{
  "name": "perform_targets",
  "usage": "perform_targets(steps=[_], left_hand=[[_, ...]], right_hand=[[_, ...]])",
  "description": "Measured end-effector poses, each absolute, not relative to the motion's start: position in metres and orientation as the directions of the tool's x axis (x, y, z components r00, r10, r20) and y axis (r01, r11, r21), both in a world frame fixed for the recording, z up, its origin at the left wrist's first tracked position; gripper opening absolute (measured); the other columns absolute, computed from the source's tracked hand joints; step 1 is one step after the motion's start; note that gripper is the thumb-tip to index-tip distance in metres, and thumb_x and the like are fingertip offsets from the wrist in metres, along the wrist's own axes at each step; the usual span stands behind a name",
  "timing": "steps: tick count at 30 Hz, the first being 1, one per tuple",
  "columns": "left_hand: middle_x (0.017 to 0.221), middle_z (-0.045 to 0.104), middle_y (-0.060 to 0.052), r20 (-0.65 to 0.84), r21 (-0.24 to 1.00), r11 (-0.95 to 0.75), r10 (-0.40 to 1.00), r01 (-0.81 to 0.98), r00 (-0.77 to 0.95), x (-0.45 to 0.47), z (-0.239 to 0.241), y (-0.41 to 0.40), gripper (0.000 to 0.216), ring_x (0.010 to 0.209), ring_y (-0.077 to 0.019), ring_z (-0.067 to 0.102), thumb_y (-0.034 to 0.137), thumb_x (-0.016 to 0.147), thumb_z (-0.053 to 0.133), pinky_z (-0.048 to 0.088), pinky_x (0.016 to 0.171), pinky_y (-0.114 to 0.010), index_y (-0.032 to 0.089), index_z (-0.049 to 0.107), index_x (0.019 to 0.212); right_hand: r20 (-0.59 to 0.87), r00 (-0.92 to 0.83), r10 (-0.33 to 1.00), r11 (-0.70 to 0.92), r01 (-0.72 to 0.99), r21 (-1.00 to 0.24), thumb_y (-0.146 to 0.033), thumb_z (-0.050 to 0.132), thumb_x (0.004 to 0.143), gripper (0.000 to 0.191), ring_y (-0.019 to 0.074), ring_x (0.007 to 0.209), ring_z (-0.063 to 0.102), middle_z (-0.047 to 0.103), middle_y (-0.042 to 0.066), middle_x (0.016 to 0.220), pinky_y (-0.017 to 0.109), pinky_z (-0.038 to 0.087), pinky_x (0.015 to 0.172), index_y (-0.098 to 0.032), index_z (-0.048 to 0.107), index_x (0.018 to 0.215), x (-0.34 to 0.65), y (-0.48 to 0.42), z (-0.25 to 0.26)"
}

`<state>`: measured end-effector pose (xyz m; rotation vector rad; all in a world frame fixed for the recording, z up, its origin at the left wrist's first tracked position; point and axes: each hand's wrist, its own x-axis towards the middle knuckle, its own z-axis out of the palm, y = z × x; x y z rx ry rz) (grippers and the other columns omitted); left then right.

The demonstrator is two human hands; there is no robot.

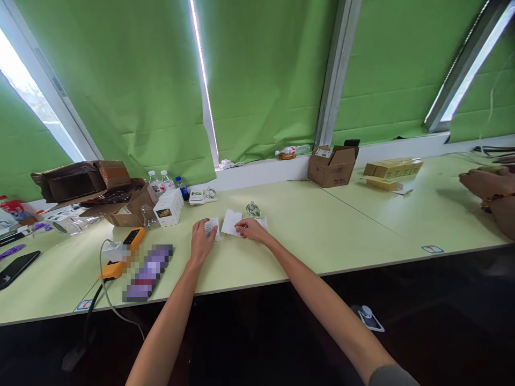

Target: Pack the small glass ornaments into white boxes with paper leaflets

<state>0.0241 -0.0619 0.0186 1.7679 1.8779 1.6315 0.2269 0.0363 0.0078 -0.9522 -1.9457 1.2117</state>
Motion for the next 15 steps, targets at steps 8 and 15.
perform_targets(steps=[8, 15], left_hand=[[0.125, 0.061, -0.007, 0.528, 0.606, -0.354, 0.849, 0.713, -0.027, 0.044, 0.024, -0.075, 0.042, 0.136, -0.0284, 0.034, 0.04, 0.081, 0.065, 0.022, 0.115, -0.044, 0.027, 0.062, 0.12], [0.128, 0.058, -0.009, 0.614, 0.388, -0.465, 0.775, 0.796, 0.154, 0.039, 0.019, -0.072, 0.04, 0.129, -0.0281, 0.043, 0.035, 0.082, 0.065, 0.031, 0.111, -0.045, 0.026, 0.062, 0.12]], right_hand=[[0.062, -0.549, 0.833, 0.157, 0.129, -0.979, -0.023, 0.066, 0.08, 0.01, 0.0115, 0.058, 0.062, 0.068, 0.005, 0.07, 0.022, 0.055, 0.055, -0.014, 0.069, 0.08, 0.229, 0.032, 0.012], [0.052, -0.544, 0.837, 0.146, 0.13, -0.981, -0.024, 0.069, 0.079, 0.011, 0.0117, 0.06, 0.063, 0.067, 0.005, 0.072, 0.022, 0.056, 0.054, -0.014, 0.07, 0.082, 0.227, 0.038, 0.007]])
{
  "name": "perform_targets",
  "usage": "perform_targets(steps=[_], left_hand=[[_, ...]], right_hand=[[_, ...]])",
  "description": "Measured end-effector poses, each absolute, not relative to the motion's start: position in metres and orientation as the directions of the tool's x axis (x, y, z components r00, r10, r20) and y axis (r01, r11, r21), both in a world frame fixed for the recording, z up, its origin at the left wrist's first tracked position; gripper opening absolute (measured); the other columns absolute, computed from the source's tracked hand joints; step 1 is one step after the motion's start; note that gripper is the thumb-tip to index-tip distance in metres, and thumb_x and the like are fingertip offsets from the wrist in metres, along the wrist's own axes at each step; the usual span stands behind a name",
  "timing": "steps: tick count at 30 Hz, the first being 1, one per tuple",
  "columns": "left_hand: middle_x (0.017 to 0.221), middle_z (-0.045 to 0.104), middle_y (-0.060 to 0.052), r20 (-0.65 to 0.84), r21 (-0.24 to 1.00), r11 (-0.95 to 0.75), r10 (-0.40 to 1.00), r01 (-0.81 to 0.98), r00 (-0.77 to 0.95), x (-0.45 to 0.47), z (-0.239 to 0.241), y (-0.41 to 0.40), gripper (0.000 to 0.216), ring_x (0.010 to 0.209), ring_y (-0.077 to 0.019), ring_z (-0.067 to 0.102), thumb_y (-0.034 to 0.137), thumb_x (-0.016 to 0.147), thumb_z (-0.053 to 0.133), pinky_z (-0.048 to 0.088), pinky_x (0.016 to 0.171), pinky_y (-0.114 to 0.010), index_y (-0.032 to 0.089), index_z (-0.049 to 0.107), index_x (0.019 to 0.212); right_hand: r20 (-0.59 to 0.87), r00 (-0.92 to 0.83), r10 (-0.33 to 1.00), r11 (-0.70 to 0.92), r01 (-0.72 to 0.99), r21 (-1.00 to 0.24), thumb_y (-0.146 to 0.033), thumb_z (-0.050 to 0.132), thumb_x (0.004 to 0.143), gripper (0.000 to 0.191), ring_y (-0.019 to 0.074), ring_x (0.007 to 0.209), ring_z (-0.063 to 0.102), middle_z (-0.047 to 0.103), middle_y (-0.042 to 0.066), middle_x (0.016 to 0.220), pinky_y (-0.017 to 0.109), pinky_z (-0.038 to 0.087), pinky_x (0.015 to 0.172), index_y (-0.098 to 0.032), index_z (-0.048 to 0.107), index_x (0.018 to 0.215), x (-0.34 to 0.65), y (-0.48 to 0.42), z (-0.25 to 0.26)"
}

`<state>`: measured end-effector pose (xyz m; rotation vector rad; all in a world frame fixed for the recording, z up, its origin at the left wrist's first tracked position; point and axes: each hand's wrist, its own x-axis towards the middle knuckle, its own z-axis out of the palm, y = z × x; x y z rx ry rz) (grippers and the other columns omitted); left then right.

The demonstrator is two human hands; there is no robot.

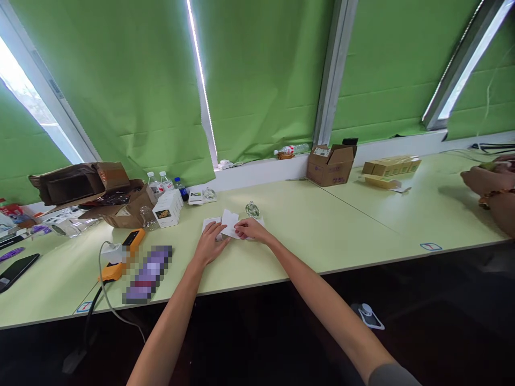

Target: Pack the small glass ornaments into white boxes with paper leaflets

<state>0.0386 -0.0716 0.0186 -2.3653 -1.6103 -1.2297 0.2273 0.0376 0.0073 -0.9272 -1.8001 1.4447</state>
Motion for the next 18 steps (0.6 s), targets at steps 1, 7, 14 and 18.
perform_targets(steps=[1, 7, 14, 18], left_hand=[[0.129, 0.057, -0.009, 0.616, 0.381, -0.473, 0.771, 0.795, 0.163, 0.038, 0.017, -0.07, 0.041, 0.128, -0.0277, 0.044, 0.033, 0.082, 0.064, 0.033, 0.111, -0.044, 0.027, 0.061, 0.123], [0.128, 0.057, -0.008, 0.588, 0.333, -0.425, 0.791, 0.842, 0.167, 0.032, 0.01, -0.063, 0.034, 0.124, -0.0277, 0.048, 0.018, 0.086, 0.053, 0.038, 0.106, -0.045, 0.029, 0.064, 0.116], [0.118, 0.061, -0.008, 0.633, 0.431, -0.385, 0.773, 0.816, 0.031, 0.035, 0.011, -0.064, 0.023, 0.111, -0.0269, 0.057, 0.022, 0.088, 0.054, 0.042, 0.1, -0.041, 0.031, 0.071, 0.102], [0.106, 0.068, -0.007, 0.652, 0.559, -0.377, 0.75, 0.738, -0.111, 0.036, 0.014, -0.066, 0.022, 0.102, -0.0243, 0.062, 0.024, 0.087, 0.057, 0.043, 0.098, -0.038, 0.029, 0.071, 0.103]], right_hand=[[0.055, -0.54, 0.84, 0.147, 0.129, -0.981, -0.025, 0.07, 0.078, 0.012, 0.0114, 0.06, 0.063, 0.067, 0.005, 0.073, 0.022, 0.056, 0.054, -0.014, 0.071, 0.083, 0.227, 0.038, 0.007], [0.057, -0.542, 0.838, 0.155, 0.137, -0.978, -0.025, 0.073, 0.076, 0.017, 0.0099, 0.059, 0.062, 0.067, 0.005, 0.083, 0.022, 0.056, 0.055, -0.014, 0.071, 0.089, 0.227, 0.039, 0.005], [0.088, -0.517, 0.851, 0.184, 0.138, -0.973, -0.026, 0.07, 0.078, 0.019, 0.0117, 0.066, 0.062, 0.068, 0.006, 0.086, 0.023, 0.057, 0.058, -0.015, 0.071, 0.094, 0.226, 0.033, 0.011], [0.197, -0.384, 0.902, 0.312, 0.263, -0.913, -0.024, 0.063, 0.081, 0.016, 0.0155, 0.072, 0.064, 0.069, 0.006, 0.09, 0.03, 0.055, 0.069, -0.016, 0.072, 0.092, 0.23, 0.034, 0.018]])
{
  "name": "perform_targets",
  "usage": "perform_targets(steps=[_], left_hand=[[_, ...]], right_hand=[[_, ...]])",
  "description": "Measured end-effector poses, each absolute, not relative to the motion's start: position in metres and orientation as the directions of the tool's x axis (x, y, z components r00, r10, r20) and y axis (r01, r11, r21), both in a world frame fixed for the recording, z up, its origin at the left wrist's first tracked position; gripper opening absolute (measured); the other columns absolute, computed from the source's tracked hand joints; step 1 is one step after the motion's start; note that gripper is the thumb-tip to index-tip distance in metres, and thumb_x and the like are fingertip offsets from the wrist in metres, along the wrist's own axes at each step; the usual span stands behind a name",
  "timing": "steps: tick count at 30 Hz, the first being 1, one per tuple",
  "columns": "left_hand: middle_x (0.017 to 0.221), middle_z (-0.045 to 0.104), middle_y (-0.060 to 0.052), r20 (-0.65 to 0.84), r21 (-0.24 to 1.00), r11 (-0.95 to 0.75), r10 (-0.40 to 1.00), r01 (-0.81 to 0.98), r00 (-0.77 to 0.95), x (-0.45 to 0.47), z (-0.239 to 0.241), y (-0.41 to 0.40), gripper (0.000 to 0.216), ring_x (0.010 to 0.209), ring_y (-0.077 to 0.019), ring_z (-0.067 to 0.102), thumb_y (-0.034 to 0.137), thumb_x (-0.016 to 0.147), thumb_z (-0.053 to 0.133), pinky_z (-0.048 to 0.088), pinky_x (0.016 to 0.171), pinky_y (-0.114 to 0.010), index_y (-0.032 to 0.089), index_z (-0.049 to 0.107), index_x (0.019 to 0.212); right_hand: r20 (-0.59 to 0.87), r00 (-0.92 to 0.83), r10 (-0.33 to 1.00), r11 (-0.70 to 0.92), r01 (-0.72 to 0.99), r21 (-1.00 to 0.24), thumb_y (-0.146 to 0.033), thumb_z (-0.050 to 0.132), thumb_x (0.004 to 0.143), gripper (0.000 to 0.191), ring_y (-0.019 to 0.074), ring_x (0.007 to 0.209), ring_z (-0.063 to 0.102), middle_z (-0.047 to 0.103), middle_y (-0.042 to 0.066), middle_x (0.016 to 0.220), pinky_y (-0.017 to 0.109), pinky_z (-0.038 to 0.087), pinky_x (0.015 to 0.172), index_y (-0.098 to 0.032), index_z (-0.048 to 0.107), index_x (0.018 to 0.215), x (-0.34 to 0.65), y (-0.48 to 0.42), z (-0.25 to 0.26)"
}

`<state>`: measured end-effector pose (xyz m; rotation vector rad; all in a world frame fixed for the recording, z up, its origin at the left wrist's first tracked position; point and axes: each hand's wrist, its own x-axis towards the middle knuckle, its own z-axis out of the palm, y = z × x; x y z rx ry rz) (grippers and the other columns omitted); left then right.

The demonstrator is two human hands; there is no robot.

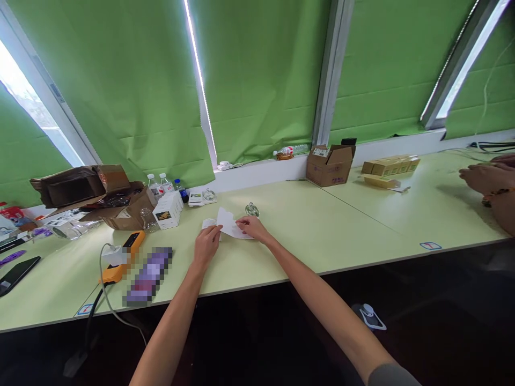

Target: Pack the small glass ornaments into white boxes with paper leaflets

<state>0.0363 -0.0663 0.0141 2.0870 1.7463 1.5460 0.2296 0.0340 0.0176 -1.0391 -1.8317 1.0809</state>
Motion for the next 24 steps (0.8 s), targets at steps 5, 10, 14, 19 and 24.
perform_targets(steps=[5, 10, 14, 19, 24], left_hand=[[0.099, 0.071, -0.005, 0.71, 0.531, -0.316, 0.672, 0.786, -0.21, 0.031, 0.013, -0.066, 0.028, 0.084, -0.019, 0.066, 0.022, 0.09, 0.048, 0.049, 0.079, -0.031, 0.022, 0.065, 0.112], [0.094, 0.071, -0.005, 0.768, 0.538, -0.313, 0.564, 0.783, -0.303, 0.029, 0.013, -0.067, 0.027, 0.072, -0.0141, 0.064, 0.019, 0.089, 0.045, 0.047, 0.069, -0.025, 0.02, 0.065, 0.108], [0.087, 0.069, -0.004, 0.772, 0.596, -0.31, 0.475, 0.741, -0.422, 0.029, 0.017, -0.068, 0.026, 0.077, -0.0148, 0.064, 0.018, 0.086, 0.046, 0.046, 0.07, -0.025, 0.018, 0.064, 0.105], [0.085, 0.066, -0.003, 0.724, 0.682, -0.317, 0.418, 0.659, -0.548, 0.027, 0.022, -0.069, 0.026, 0.072, -0.0138, 0.06, 0.018, 0.085, 0.046, 0.045, 0.07, -0.025, 0.018, 0.064, 0.104], [0.091, 0.064, -0.004, 0.659, 0.749, -0.391, 0.522, 0.535, -0.541, 0.023, 0.023, -0.07, 0.034, 0.079, -0.0154, 0.059, 0.025, 0.089, 0.042, 0.046, 0.072, -0.026, 0.018, 0.058, 0.119]], right_hand=[[0.364, -0.268, 0.892, 0.448, 0.426, -0.786, -0.015, 0.059, 0.079, 0.017, 0.0221, 0.091, 0.065, 0.07, 0.006, 0.095, 0.037, 0.049, 0.086, -0.018, 0.072, 0.091, 0.234, 0.037, 0.02], [0.407, -0.246, 0.88, 0.476, 0.471, -0.743, -0.013, 0.061, 0.075, 0.037, 0.0275, 0.113, 0.056, 0.064, 0.011, 0.116, 0.04, 0.044, 0.094, -0.017, 0.066, 0.112, 0.235, 0.038, 0.016], [0.389, -0.173, 0.905, 0.424, 0.45, -0.786, -0.015, 0.065, 0.07, 0.058, 0.0315, 0.124, 0.047, 0.055, 0.013, 0.13, 0.044, 0.041, 0.099, -0.019, 0.055, 0.127, 0.237, 0.037, 0.015], [0.078, -0.251, 0.965, 0.119, 0.15, -0.982, -0.026, 0.069, 0.072, 0.057, 0.0274, 0.081, 0.066, 0.065, 0.015, 0.106, 0.044, 0.053, 0.071, -0.018, 0.053, 0.126, 0.235, 0.034, 0.018], [0.071, -0.401, 0.913, 0.008, -0.157, -0.988, -0.027, 0.076, 0.068, 0.032, 0.0232, 0.074, 0.067, 0.069, 0.01, 0.086, 0.04, 0.056, 0.067, -0.018, 0.066, 0.097, 0.235, 0.035, 0.02]])
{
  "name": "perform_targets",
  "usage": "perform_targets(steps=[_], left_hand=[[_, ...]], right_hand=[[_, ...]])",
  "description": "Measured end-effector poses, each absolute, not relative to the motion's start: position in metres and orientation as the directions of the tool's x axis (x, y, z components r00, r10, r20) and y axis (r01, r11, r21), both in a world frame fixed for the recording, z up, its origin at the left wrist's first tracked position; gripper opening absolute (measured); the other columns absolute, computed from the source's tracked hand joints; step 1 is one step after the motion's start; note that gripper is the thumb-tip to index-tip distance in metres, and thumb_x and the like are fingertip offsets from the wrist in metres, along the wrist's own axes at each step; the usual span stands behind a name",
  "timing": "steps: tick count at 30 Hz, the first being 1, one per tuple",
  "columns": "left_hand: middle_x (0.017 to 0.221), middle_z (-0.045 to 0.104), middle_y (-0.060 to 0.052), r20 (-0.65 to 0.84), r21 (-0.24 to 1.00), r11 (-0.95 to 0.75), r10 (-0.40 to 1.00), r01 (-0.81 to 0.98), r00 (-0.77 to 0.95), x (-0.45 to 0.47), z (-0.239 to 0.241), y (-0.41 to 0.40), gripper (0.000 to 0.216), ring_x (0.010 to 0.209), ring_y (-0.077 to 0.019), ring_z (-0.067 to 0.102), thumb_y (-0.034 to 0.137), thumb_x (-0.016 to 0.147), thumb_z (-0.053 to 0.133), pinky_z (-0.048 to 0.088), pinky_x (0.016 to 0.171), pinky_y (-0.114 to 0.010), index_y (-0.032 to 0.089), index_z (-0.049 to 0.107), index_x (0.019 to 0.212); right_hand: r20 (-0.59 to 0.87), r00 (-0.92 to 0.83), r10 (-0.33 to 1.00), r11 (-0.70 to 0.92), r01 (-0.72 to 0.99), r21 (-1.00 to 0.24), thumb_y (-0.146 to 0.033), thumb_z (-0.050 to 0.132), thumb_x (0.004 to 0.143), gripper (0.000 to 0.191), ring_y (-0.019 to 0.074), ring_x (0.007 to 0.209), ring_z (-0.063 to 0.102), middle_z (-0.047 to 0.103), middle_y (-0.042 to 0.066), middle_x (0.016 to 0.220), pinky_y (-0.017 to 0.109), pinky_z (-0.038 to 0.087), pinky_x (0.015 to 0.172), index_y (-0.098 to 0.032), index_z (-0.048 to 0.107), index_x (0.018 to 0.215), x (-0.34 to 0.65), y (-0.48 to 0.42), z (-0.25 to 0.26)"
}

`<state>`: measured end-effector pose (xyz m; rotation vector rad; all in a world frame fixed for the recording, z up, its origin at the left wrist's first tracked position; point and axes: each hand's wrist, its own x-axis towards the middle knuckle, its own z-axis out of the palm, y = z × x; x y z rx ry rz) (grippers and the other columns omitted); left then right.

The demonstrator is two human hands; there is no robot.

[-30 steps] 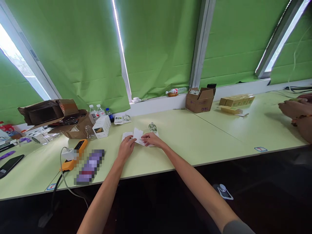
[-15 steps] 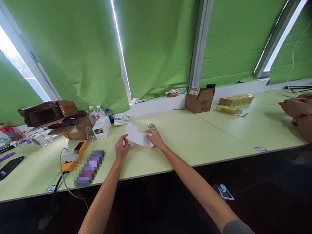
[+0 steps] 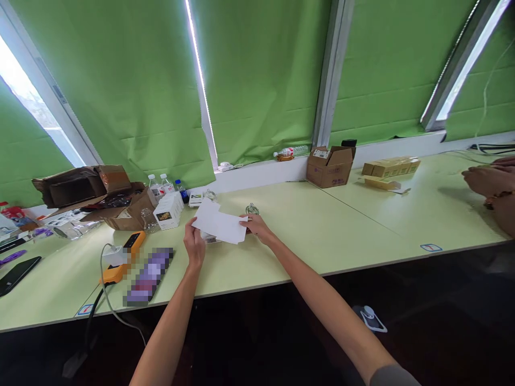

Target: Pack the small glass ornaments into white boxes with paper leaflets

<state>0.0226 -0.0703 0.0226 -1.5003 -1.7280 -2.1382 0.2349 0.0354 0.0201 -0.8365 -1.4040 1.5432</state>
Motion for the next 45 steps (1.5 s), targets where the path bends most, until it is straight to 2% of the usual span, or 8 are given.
perform_targets(steps=[8, 12, 14, 19, 26, 33, 41, 45], left_hand=[[0.099, 0.066, -0.007, 0.6, 0.755, -0.334, 0.701, 0.565, -0.386, 0.033, 0.024, -0.073, 0.067, 0.061, -0.0126, 0.061, 0.035, 0.085, 0.057, 0.052, 0.063, -0.027, 0.022, 0.032, 0.145], [0.09, 0.068, -0.005, 0.519, 0.848, -0.359, 0.715, 0.39, -0.469, 0.034, 0.024, -0.071, 0.089, 0.062, -0.0142, 0.066, 0.033, 0.084, 0.061, 0.056, 0.061, -0.028, 0.022, 0.003, 0.152], [0.095, 0.068, -0.007, 0.471, 0.882, -0.373, 0.72, 0.289, -0.509, 0.032, 0.023, -0.069, 0.096, 0.064, -0.0145, 0.067, 0.033, 0.083, 0.064, 0.058, 0.063, -0.03, 0.022, -0.002, 0.151], [0.081, 0.069, -0.005, 0.402, 0.915, -0.351, 0.768, 0.198, -0.499, 0.031, 0.024, -0.068, 0.096, 0.061, -0.0157, 0.067, 0.039, 0.083, 0.065, 0.059, 0.062, -0.031, 0.017, -0.001, 0.151], [0.091, 0.068, -0.003, 0.549, 0.819, -0.371, 0.727, 0.438, -0.412, 0.036, 0.027, -0.076, 0.091, 0.06, -0.0123, 0.067, 0.042, 0.087, 0.058, 0.056, 0.057, -0.025, 0.025, -0.003, 0.152], [0.079, 0.067, -0.004, 0.53, 0.795, -0.312, 0.774, 0.519, -0.346, 0.035, 0.026, -0.074, 0.057, 0.066, -0.0149, 0.068, 0.049, 0.089, 0.051, 0.056, 0.058, -0.026, 0.021, 0.045, 0.139], [0.088, 0.068, -0.005, 0.45, 0.84, -0.298, 0.849, 0.453, -0.277, 0.044, 0.031, -0.083, 0.091, 0.067, -0.0143, 0.067, 0.048, 0.074, 0.071, 0.056, 0.066, -0.029, 0.024, 0.025, 0.149], [0.105, 0.065, -0.009, 0.462, 0.837, -0.319, 0.847, 0.445, -0.263, 0.046, 0.031, -0.082, 0.098, 0.077, -0.0147, 0.066, 0.046, 0.071, 0.074, 0.056, 0.07, -0.03, 0.027, 0.019, 0.151]], right_hand=[[0.078, -0.397, 0.914, -0.028, -0.254, -0.967, -0.027, 0.079, 0.067, 0.024, 0.0234, 0.083, 0.068, 0.071, 0.008, 0.083, 0.038, 0.057, 0.073, -0.018, 0.068, 0.087, 0.239, 0.037, 0.029], [0.076, -0.439, 0.895, -0.049, -0.265, -0.963, -0.029, 0.08, 0.068, 0.022, 0.0228, 0.084, 0.068, 0.071, 0.008, 0.082, 0.037, 0.057, 0.075, -0.018, 0.069, 0.083, 0.239, 0.035, 0.031], [0.079, -0.455, 0.887, -0.05, -0.265, -0.963, -0.029, 0.08, 0.068, 0.021, 0.0222, 0.083, 0.068, 0.071, 0.007, 0.083, 0.036, 0.058, 0.076, -0.018, 0.069, 0.082, 0.239, 0.035, 0.031], [0.098, -0.414, 0.905, -0.027, -0.285, -0.958, -0.029, 0.08, 0.067, 0.02, 0.0223, 0.083, 0.068, 0.072, 0.007, 0.081, 0.036, 0.058, 0.077, -0.017, 0.069, 0.08, 0.238, 0.036, 0.031], [0.124, -0.33, 0.936, 0.013, -0.32, -0.947, -0.03, 0.08, 0.067, 0.02, 0.0232, 0.081, 0.068, 0.072, 0.006, 0.078, 0.038, 0.057, 0.076, -0.017, 0.07, 0.079, 0.241, 0.036, 0.031], [0.133, -0.323, 0.937, 0.021, -0.328, -0.945, -0.031, 0.08, 0.068, 0.022, 0.022, 0.079, 0.067, 0.071, 0.006, 0.077, 0.036, 0.057, 0.073, -0.017, 0.07, 0.081, 0.239, 0.033, 0.033], [0.141, -0.325, 0.935, 0.018, -0.356, -0.934, -0.033, 0.079, 0.069, 0.023, 0.021, 0.079, 0.066, 0.072, 0.007, 0.083, 0.033, 0.056, 0.072, -0.016, 0.07, 0.081, 0.242, 0.03, 0.037], [0.135, -0.33, 0.934, 0.007, -0.362, -0.932, -0.033, 0.078, 0.07, 0.022, 0.0208, 0.08, 0.066, 0.072, 0.007, 0.083, 0.032, 0.055, 0.072, -0.016, 0.071, 0.082, 0.242, 0.029, 0.039]])
